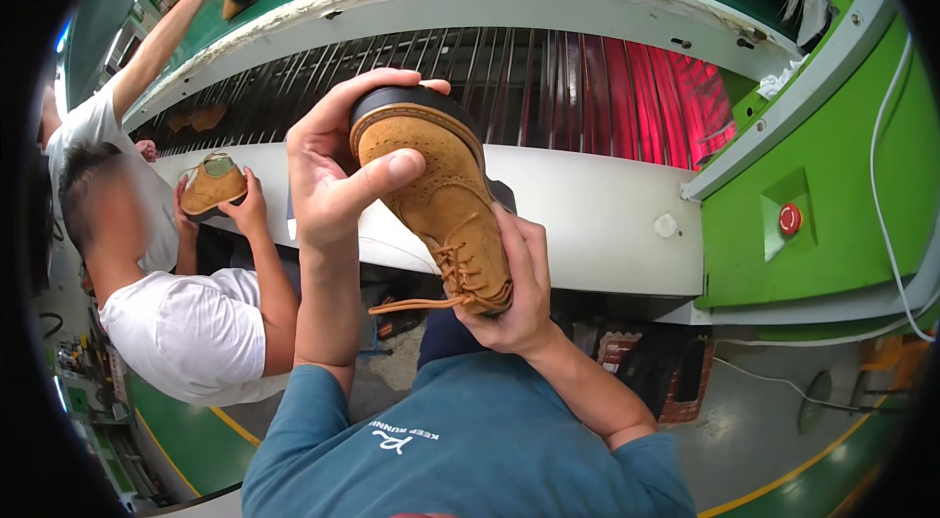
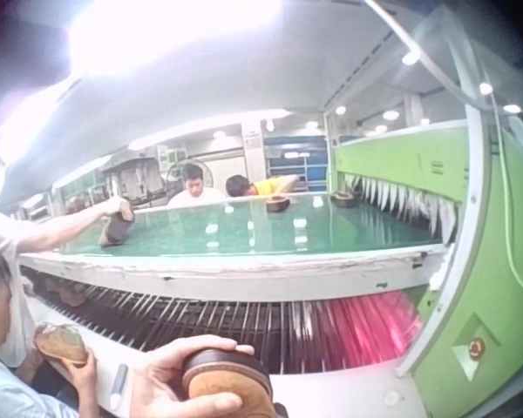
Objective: The person assembles a brown suede shoe by attaching a black rubber sole to the shoe upper. They repeatedly inspect the fit, press the sole edges, and use a needle-like tool to stitch or secure the sole to the upper. The process involves handling the shoe and sole multiple times to ensure proper alignment and attachment.
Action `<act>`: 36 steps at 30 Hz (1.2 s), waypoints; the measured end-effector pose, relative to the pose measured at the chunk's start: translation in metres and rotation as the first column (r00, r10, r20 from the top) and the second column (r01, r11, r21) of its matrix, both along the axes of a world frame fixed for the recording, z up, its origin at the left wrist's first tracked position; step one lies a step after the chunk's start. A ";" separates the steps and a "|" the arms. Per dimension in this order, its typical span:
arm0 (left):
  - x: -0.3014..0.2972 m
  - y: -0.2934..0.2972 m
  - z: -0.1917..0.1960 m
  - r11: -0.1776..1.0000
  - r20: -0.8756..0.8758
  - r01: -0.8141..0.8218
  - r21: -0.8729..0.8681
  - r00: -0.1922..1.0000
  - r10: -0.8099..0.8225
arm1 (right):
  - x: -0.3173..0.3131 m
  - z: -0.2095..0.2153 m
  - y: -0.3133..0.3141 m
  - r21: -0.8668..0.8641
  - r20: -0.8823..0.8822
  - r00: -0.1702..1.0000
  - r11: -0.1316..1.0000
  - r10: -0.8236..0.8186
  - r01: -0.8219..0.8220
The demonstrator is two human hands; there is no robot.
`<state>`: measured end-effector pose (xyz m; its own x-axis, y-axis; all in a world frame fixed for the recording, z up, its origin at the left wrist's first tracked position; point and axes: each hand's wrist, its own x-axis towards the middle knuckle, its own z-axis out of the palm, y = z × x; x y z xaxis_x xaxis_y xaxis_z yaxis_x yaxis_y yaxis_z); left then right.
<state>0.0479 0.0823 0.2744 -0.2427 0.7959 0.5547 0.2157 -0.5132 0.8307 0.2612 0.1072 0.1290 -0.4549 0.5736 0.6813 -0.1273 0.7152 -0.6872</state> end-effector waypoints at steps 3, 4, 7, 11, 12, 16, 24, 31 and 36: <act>0.004 0.002 0.000 1.000 0.041 0.012 0.025 0.999 -0.013 | 0.001 0.002 0.002 -0.010 -0.010 1.000 1.000 0.000 0.000; 0.005 0.003 0.000 0.999 0.062 0.022 0.036 0.998 -0.024 | 0.002 0.002 0.003 -0.015 -0.014 1.000 1.000 0.000 -0.001; 0.005 0.004 0.001 0.999 0.057 0.021 0.041 0.998 -0.024 | 0.002 0.002 0.004 -0.036 -0.014 1.000 0.999 0.008 -0.009; 0.007 0.003 0.003 0.999 0.044 0.034 0.007 0.998 -0.034 | 0.003 0.002 0.003 -0.053 -0.005 1.000 0.999 0.001 -0.001; 0.008 0.002 0.004 0.999 0.045 0.039 -0.013 0.998 -0.038 | 0.004 0.000 0.004 -0.055 -0.005 1.000 0.998 0.000 -0.001; 0.014 0.007 0.002 0.999 0.098 0.035 -0.040 0.995 -0.031 | 0.007 0.003 0.007 -0.048 0.020 1.000 0.999 -0.003 0.004; 0.011 0.024 0.001 1.000 0.056 -0.001 -0.004 0.998 0.001 | 0.005 -0.002 0.017 -0.126 -0.058 0.998 0.992 0.024 -0.032; 0.012 0.029 0.004 0.999 0.066 0.011 0.036 0.998 -0.014 | 0.007 0.002 0.017 -0.167 -0.092 0.995 0.985 0.032 -0.047; 0.011 0.027 -0.008 0.997 0.177 0.060 0.047 0.982 -0.067 | 0.011 0.018 0.017 -0.437 -0.170 0.982 0.887 0.080 -0.148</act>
